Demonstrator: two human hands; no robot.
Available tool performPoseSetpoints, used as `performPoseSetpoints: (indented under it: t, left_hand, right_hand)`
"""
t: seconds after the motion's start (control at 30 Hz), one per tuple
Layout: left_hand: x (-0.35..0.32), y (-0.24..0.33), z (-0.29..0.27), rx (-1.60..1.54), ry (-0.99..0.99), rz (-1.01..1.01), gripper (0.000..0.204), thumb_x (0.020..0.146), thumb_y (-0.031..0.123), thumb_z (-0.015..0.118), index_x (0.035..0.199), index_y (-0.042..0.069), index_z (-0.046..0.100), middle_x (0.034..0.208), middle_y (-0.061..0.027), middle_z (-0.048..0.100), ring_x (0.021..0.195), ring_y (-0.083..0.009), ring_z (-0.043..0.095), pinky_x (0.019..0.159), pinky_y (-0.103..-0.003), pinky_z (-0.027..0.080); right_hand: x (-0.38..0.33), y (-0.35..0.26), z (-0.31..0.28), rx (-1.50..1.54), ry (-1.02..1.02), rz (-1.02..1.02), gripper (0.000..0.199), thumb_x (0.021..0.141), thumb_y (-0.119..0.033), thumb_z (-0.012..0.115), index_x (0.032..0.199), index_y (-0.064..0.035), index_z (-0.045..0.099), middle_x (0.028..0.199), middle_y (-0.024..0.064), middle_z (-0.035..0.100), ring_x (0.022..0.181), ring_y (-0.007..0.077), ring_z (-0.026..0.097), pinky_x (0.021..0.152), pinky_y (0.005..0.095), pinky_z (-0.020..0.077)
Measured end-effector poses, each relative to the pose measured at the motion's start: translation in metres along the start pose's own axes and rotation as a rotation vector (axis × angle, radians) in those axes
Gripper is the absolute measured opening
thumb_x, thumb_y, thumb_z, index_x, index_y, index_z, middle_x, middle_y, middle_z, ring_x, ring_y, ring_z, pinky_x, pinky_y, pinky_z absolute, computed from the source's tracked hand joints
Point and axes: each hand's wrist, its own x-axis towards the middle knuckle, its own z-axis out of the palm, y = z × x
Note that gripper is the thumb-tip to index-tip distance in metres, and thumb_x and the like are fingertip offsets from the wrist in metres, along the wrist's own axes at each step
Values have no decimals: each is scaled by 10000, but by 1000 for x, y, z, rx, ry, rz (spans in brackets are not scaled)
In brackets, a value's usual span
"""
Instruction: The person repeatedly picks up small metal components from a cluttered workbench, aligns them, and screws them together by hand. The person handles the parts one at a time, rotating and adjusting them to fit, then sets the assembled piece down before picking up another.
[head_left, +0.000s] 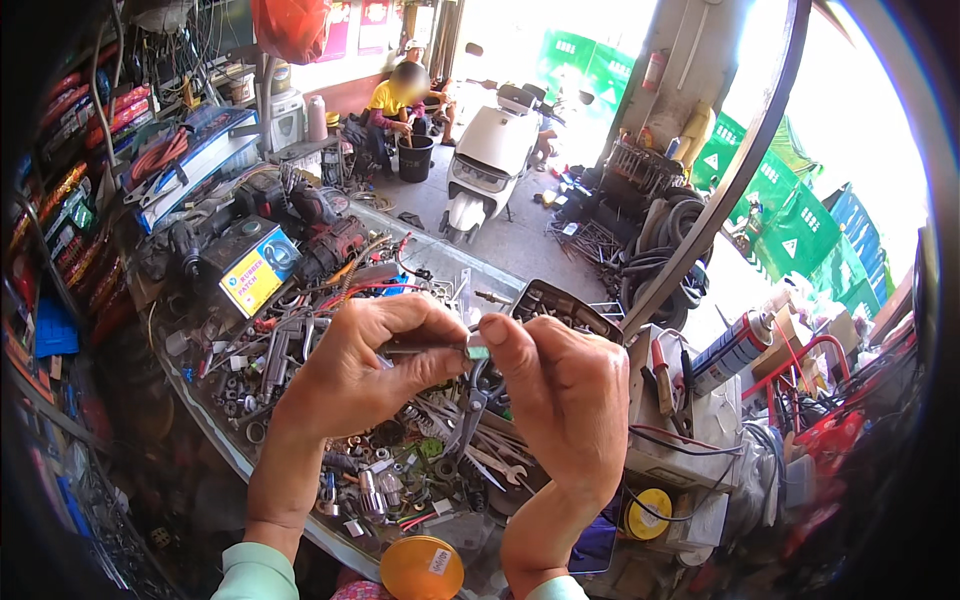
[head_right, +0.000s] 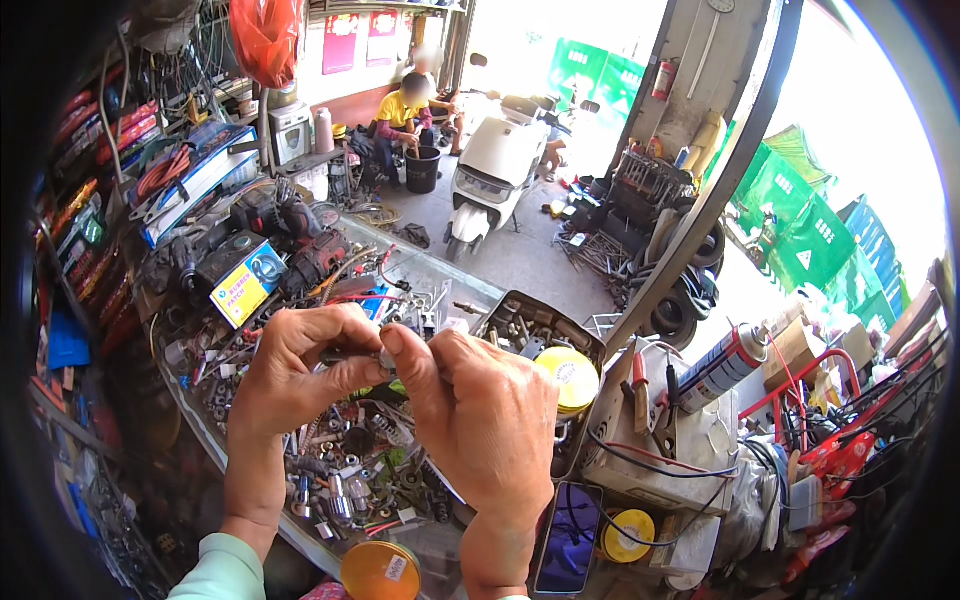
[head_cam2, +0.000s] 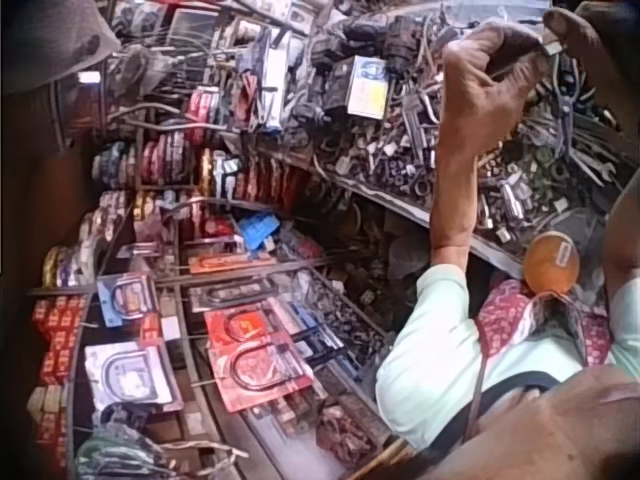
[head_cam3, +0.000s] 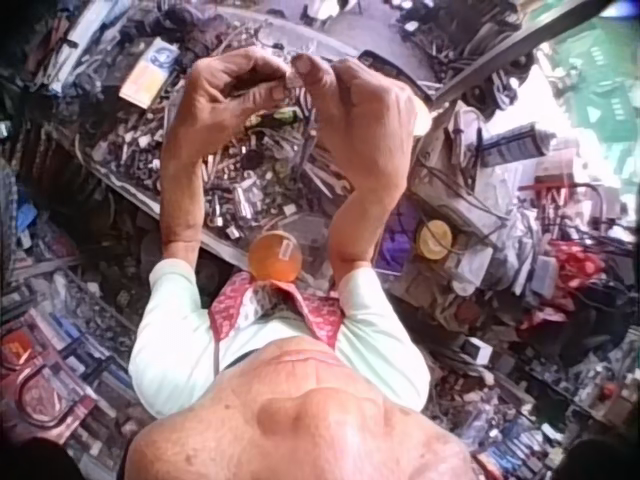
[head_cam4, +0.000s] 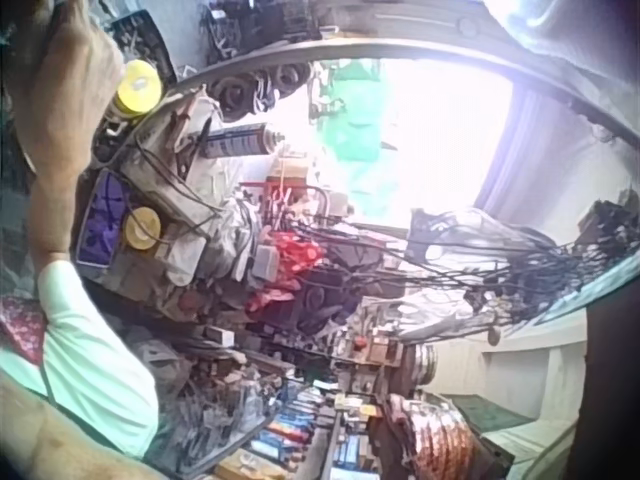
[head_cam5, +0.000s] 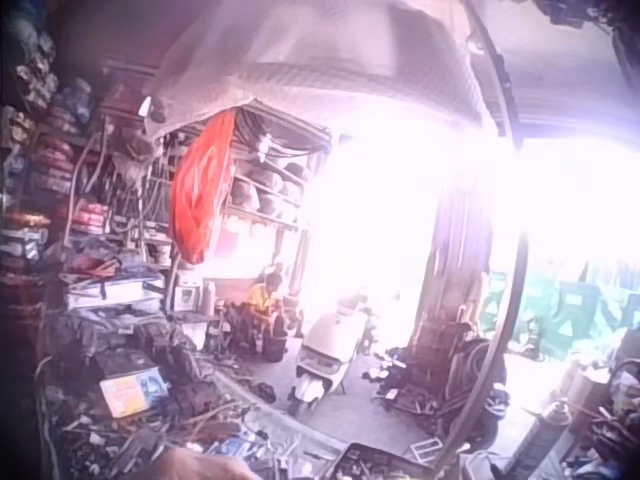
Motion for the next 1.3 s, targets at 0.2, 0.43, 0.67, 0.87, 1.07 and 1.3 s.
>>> performPoseSetpoints:
  t: [0.2,0.43,0.67,0.87,1.07,1.3]
  left_hand:
    - [10,-15,-7,-292,89,212,130,810,47,705,937,38,675,1016,-101,604,954,-150,552,862,-307,426]
    - [9,-16,-1,-635,152,143,118,811,44,708,928,57,708,1042,-67,624,971,-158,570,927,-353,400]
    - [8,-19,-4,-578,108,99,272,826,67,702,1086,15,643,1034,-70,626,1004,-143,576,875,-298,447]
    - [8,-7,-1,-471,86,172,372,857,109,674,1194,-15,576,948,-147,651,834,-132,591,732,-247,474]
    - [7,-11,-8,-446,160,125,160,867,126,687,951,5,622,827,-42,641,672,-57,567,585,-196,459]
    - [7,-4,-8,-394,162,22,227,883,238,687,912,33,594,759,0,587,630,-47,533,560,-196,426]
  right_hand:
    - [-1,-1,5,242,-76,-75,209,861,-242,668,910,-42,637,756,110,635,613,253,631,541,337,474]
    - [-1,-11,28,504,-68,-135,122,876,-82,599,974,-11,581,823,159,619,736,354,627,608,390,496]
    - [2,-5,21,432,-78,-179,79,844,-70,610,894,-15,585,743,149,600,641,330,613,566,373,473]
    - [0,-2,7,398,-161,-101,77,827,-82,632,812,-15,598,693,133,603,589,285,605,537,339,455]
    - [-2,-2,11,449,64,-125,93,836,-42,661,854,45,634,696,48,611,658,65,540,585,220,414]
    - [-5,-9,6,416,77,-100,80,785,18,678,852,36,639,694,81,605,623,123,568,594,238,439]
